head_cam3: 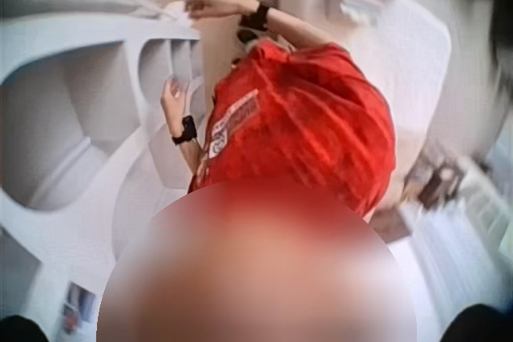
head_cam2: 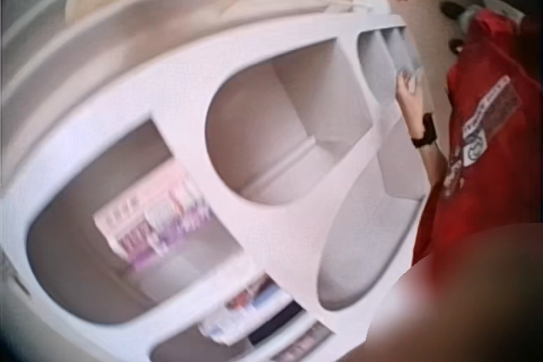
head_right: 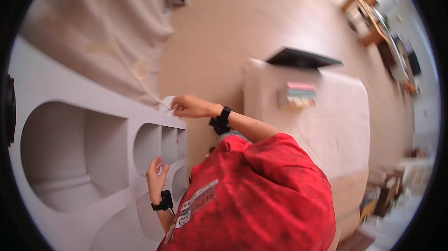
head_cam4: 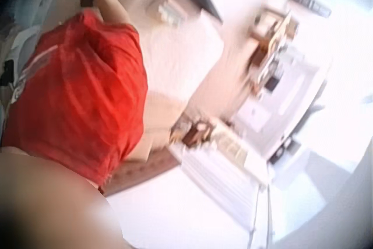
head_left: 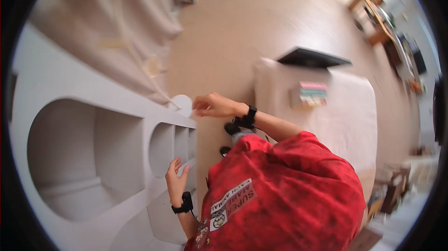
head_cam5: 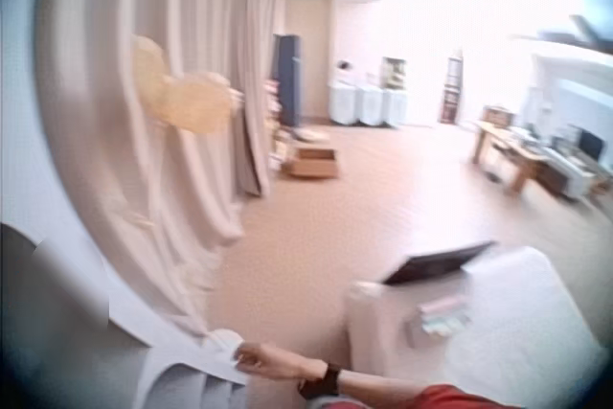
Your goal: Moving books from a shelf to a bed and back, and relocating a monitor in a bedroom environment.
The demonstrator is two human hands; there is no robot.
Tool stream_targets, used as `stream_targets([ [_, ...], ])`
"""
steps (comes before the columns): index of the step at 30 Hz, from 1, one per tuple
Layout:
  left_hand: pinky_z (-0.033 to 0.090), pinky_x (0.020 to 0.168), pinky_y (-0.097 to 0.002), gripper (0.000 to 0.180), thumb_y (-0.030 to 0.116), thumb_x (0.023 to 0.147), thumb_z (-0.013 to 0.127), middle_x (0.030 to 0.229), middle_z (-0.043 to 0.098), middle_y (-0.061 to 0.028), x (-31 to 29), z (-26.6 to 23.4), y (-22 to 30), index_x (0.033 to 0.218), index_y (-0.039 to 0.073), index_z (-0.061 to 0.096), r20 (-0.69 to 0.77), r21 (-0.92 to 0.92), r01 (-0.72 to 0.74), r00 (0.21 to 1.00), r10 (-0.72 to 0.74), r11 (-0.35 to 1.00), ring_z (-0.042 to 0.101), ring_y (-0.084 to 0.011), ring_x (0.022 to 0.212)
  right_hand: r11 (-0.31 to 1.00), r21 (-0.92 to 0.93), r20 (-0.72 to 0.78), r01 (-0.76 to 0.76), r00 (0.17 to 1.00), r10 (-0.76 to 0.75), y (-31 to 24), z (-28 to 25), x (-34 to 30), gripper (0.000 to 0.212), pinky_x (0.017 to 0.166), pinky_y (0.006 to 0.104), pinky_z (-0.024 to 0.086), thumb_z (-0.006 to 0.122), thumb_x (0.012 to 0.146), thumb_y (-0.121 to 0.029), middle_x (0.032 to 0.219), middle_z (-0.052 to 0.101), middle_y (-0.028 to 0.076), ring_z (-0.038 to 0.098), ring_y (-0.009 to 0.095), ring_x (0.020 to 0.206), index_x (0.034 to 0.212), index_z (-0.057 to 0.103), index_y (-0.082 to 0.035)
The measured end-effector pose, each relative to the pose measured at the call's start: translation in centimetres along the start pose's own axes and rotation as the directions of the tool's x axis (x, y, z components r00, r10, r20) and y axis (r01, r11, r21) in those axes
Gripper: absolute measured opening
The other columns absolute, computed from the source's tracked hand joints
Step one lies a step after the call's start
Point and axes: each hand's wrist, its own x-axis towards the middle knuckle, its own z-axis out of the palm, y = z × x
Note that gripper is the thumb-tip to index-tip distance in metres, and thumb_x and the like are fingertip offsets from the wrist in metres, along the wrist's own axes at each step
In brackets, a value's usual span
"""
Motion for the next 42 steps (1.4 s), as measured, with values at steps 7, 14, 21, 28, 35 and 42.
stream_targets([
  [7, 0.050, 0.082, -0.0371, 0.039, 0.017, 0.078, 0.067, 0.098, 0.064, -0.0247, -2.6, 9.0, -18.5, 0.110, -0.004, 0.058, 0.412, 0.507, 0.169, 0.813, -0.410, 0.845, 0.064, -0.0316, 0.097, 0.452, 0.499, -0.394, -0.739, 0.271, 0.878, 28.8, -2.2, -29.7, 0.028, 0.059, 0.0323, 0.054, 0.064, 0.082, -0.019, 0.087, 0.066, 0.010, 0.065, 0.019, 0.069, 0.103, 0.062, -0.001],
  [14, 0.050, 0.080, -0.0371, 0.039, 0.018, 0.080, 0.063, 0.094, 0.065, -0.0232, -7.9, 9.1, -20.7, 0.111, -0.005, 0.058, 0.538, 0.546, 0.194, 0.665, -0.518, 0.815, 0.064, -0.0314, 0.093, 0.162, 0.982, -0.184, -0.101, -0.274, 0.944, 32.1, -5.5, -44.4, 0.033, 0.079, 0.0418, 0.052, 0.057, 0.090, -0.026, 0.106, 0.063, 0.010, 0.063, 0.024, 0.090, 0.116, 0.052, -0.007],
  [21, 0.050, 0.078, -0.0370, 0.038, 0.019, 0.083, 0.061, 0.094, 0.065, -0.0212, -4.4, 10.0, -21.4, 0.112, -0.005, 0.057, 0.531, 0.628, 0.265, 0.542, -0.652, 0.732, 0.064, -0.0304, 0.090, 0.208, 0.978, -0.192, 0.018, -0.311, 0.931, 36.3, -12.8, -45.5, 0.053, 0.074, 0.0414, 0.054, 0.066, 0.084, -0.038, 0.105, 0.063, 0.013, 0.064, 0.026, 0.089, 0.121, 0.050, -0.003],
  [28, 0.051, 0.077, -0.0332, 0.037, 0.020, 0.089, 0.055, 0.103, 0.062, -0.0165, -1.7, 10.6, -16.7, 0.118, -0.003, 0.054, 0.247, 0.276, 0.852, 0.384, -0.890, 0.444, 0.062, -0.0260, 0.091, 0.227, 0.973, -0.192, 0.052, -0.374, 0.907, 40.2, -17.1, -47.3, 0.091, 0.081, 0.0425, 0.053, 0.072, 0.073, -0.057, 0.121, 0.055, 0.022, 0.060, 0.031, 0.101, 0.131, 0.040, 0.005],
  [35, 0.050, 0.079, -0.0351, 0.039, 0.023, 0.090, 0.056, 0.110, 0.059, -0.0156, 0.0, 11.5, -11.0, 0.120, -0.002, 0.050, 0.201, 0.271, 0.867, 0.373, -0.906, 0.418, 0.060, -0.0257, 0.096, 0.204, 0.977, -0.176, 0.058, -0.314, 0.933, 41.3, -16.6, -47.7, 0.076, 0.083, 0.0420, 0.052, 0.069, 0.078, -0.052, 0.120, 0.055, 0.020, 0.059, 0.030, 0.102, 0.128, 0.046, 0.001],
  [42, 0.050, 0.079, -0.0391, 0.037, 0.025, 0.090, 0.058, 0.111, 0.059, -0.0141, 2.0, 15.4, -4.7, 0.120, 0.003, 0.052, 0.179, 0.253, 0.884, 0.357, -0.917, 0.393, 0.060, -0.0269, 0.099, 0.233, 0.950, -0.126, 0.207, -0.431, 0.894, 39.5, -17.2, -47.8, 0.062, 0.078, 0.0399, 0.055, 0.058, 0.081, -0.046, 0.113, 0.057, 0.017, 0.061, 0.027, 0.094, 0.125, 0.045, -0.003],
])
